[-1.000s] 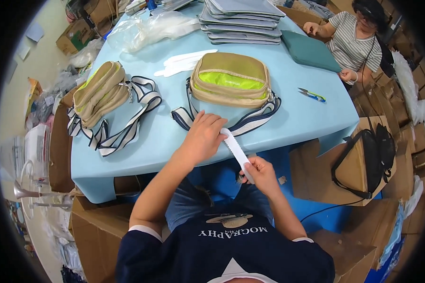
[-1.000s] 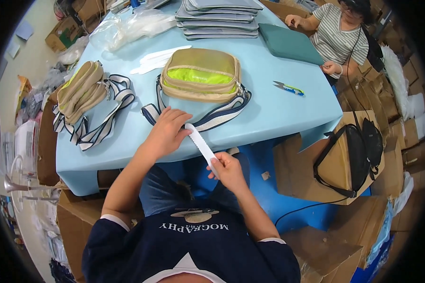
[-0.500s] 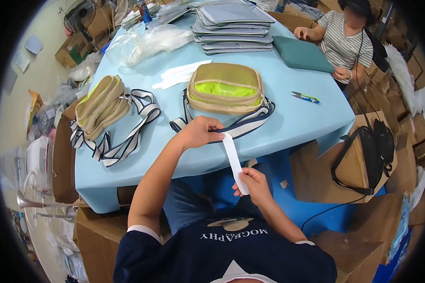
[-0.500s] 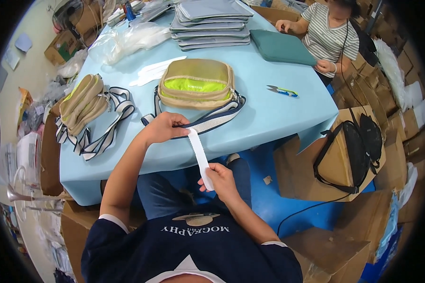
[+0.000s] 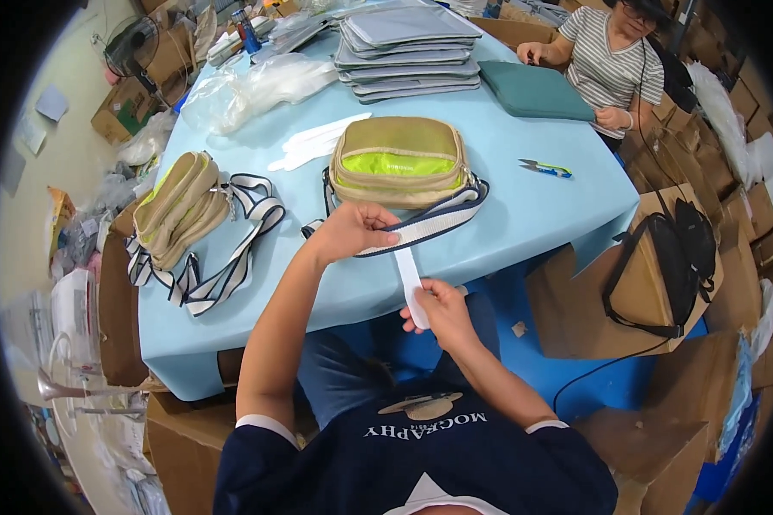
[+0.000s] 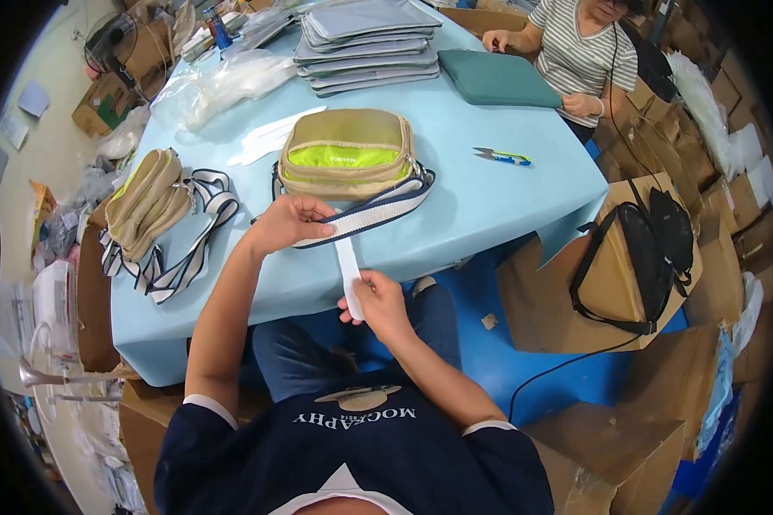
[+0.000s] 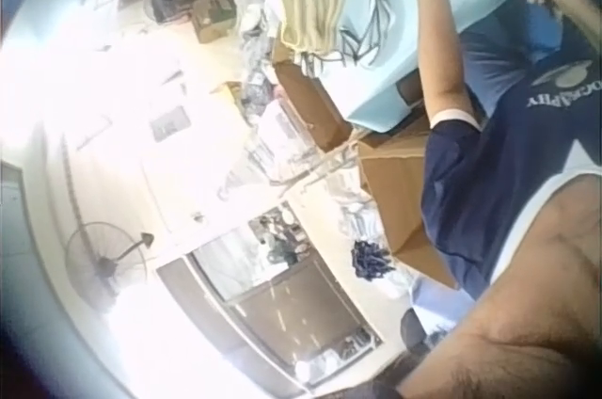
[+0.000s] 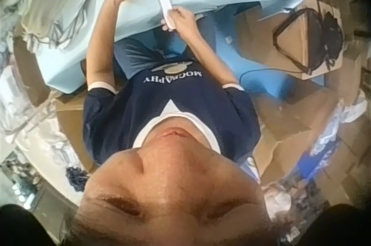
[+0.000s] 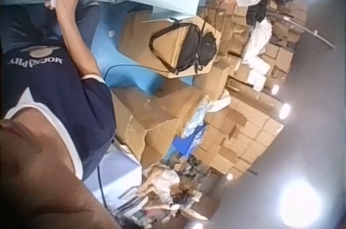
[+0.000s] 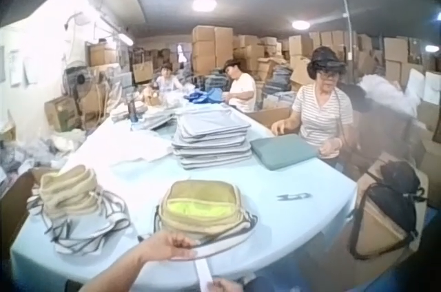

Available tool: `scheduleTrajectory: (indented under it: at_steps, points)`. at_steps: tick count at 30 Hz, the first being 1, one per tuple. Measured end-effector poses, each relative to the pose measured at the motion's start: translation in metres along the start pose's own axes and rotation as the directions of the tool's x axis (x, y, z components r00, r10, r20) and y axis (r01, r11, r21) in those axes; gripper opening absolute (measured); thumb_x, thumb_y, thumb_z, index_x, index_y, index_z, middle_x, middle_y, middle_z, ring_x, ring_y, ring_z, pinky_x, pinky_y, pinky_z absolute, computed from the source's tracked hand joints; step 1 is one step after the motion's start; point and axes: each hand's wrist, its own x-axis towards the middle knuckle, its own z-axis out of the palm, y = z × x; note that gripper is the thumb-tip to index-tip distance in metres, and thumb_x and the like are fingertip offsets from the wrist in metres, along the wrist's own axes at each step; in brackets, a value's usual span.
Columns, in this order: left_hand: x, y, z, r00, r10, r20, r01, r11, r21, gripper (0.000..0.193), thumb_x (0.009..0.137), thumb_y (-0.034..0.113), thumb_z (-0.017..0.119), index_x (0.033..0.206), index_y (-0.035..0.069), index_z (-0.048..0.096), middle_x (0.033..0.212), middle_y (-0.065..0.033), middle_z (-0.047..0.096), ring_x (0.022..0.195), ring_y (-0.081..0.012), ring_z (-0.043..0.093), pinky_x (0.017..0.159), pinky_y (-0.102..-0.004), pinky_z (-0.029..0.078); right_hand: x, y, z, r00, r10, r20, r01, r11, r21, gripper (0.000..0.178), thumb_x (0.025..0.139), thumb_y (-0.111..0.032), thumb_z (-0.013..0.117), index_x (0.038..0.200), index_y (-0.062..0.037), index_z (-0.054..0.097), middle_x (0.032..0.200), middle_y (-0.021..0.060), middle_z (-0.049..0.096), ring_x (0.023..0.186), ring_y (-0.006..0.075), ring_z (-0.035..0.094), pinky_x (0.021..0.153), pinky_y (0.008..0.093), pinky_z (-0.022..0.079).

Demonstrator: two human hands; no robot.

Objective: The recorder is assembling small shoulder bags by attaching straps and applying white adhesive labels.

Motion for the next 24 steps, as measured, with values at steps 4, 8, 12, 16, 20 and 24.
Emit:
scheduleTrajectory:
  at_steps: [4, 8, 12, 16, 20, 24]
  points:
    - [0.001, -0.001, -0.002, 1.0, 0.008, 0.03, -0.009, 1.0, 0.015, 0.022, 0.075, 0.003, 0.073, 0.093, 0.0, 0.063, 0.079, -0.0001, 0.062, 0.069, -0.0057, 0.055, 0.061, -0.0188, 0.044, 0.031, -0.005, 0.01, 0.994, -0.102, -0.037, 0.101, 0.995, -0.011, 0.025, 0.095, -0.015, 0.045, 0.112, 0.0021, 0.049, 0.078, 0.0131, 0.065, 0.055, 0.0181, 0.063, 0.044, 0.0244, 0.047]
    - [-0.002, 0.005, -0.001, 0.995, -0.097, -0.015, 0.099, 0.986, 0.132, 0.033, 0.072, 0.007, 0.076, 0.099, -0.001, 0.059, 0.08, -0.0029, 0.062, 0.07, -0.0083, 0.056, 0.063, -0.0217, 0.045, 0.038, -0.012, 0.019, 0.991, -0.108, -0.073, 0.109, 0.994, 0.011, 0.023, 0.096, -0.014, 0.044, 0.112, 0.0006, 0.048, 0.079, 0.0131, 0.065, 0.055, 0.0184, 0.063, 0.044, 0.0247, 0.046]
    - [0.0, -0.004, -0.001, 0.983, -0.161, -0.089, 0.177, 0.962, 0.209, 0.054, 0.067, 0.015, 0.081, 0.112, -0.002, 0.055, 0.086, -0.0081, 0.064, 0.078, -0.0119, 0.059, 0.07, -0.0243, 0.045, 0.037, -0.005, 0.016, 0.986, -0.157, -0.049, 0.157, 0.988, 0.003, 0.022, 0.096, -0.014, 0.043, 0.112, 0.0, 0.048, 0.079, 0.0129, 0.065, 0.055, 0.0181, 0.063, 0.044, 0.025, 0.046]
    - [0.009, -0.013, -0.002, 0.991, -0.133, -0.015, 0.134, 0.986, 0.094, 0.048, 0.072, 0.009, 0.076, 0.114, -0.004, 0.056, 0.093, -0.0093, 0.065, 0.085, -0.0115, 0.059, 0.074, -0.0231, 0.046, 0.036, -0.007, 0.015, 0.991, -0.135, -0.008, 0.135, 0.99, -0.033, 0.024, 0.096, -0.014, 0.044, 0.115, 0.0006, 0.047, 0.08, 0.0125, 0.065, 0.055, 0.0171, 0.062, 0.045, 0.0247, 0.046]
    - [0.013, -0.028, 0.011, 0.994, 0.026, -0.108, -0.019, 0.998, 0.061, 0.032, 0.075, 0.002, 0.07, 0.105, -0.004, 0.061, 0.089, -0.007, 0.066, 0.079, -0.0121, 0.06, 0.072, -0.0247, 0.048, 0.033, -0.011, 0.014, 0.996, -0.087, 0.014, 0.087, 0.996, 0.002, 0.027, 0.096, -0.018, 0.045, 0.115, 0.0006, 0.049, 0.082, 0.0123, 0.066, 0.056, 0.0165, 0.063, 0.046, 0.0227, 0.047]
    - [-0.002, -0.015, 0.033, 0.956, 0.096, -0.276, 0.055, 0.868, 0.493, 0.028, 0.075, 0.0, 0.069, 0.102, -0.003, 0.061, 0.084, -0.006, 0.065, 0.076, -0.0104, 0.06, 0.07, -0.0252, 0.049, 0.015, -0.021, 0.0, 0.977, -0.178, 0.114, 0.209, 0.892, -0.4, 0.028, 0.094, -0.021, 0.05, 0.112, -0.0001, 0.053, 0.082, 0.0134, 0.066, 0.056, 0.0176, 0.064, 0.048, 0.0257, 0.048]
